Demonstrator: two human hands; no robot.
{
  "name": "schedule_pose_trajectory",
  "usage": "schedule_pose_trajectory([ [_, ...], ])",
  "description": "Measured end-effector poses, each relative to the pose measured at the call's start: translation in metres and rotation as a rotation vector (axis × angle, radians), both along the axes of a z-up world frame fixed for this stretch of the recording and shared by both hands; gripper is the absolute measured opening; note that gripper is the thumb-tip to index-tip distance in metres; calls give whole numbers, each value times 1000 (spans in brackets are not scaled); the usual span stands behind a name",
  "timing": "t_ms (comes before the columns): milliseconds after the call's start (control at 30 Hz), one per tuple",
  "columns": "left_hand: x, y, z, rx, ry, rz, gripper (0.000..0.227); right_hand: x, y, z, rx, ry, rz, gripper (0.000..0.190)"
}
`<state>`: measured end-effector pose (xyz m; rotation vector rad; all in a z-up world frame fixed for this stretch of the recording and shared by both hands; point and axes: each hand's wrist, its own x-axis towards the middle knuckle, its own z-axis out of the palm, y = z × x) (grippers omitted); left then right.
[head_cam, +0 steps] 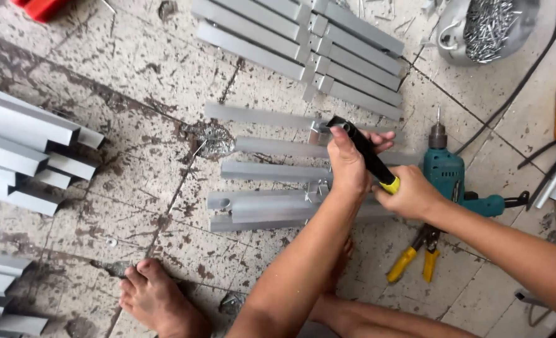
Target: The person assembles a metal frame by inserting nails into pre-drilled holes on metal bars and securing them with a manual crimping tool. The person works on the floor, arranging the bars and using the tool to fasten the components together.
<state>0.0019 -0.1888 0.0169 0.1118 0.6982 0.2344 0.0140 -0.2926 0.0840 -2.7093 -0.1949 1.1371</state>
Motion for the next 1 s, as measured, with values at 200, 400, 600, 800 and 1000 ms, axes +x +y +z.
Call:
schedule_pose_trajectory([
  [200, -8, 8, 16, -2, -18, -18, 84, 49, 57, 134, -330, 435, 229, 20],
  [400, -9, -1, 4, -16, 0, 30, 80, 14, 43, 107, -135, 346, 73, 28],
  [600, -21, 4, 31, 74, 50, -2, 78, -18, 8, 35, -48, 80, 40, 26],
  [800, -22, 48, 41, 316, -104, -87, 53, 17, 51, 95, -168, 189, 202, 23],
  [1000, 1, 158, 107, 1053, -355, -584, 44, 79, 78, 193, -435, 423, 353, 24],
])
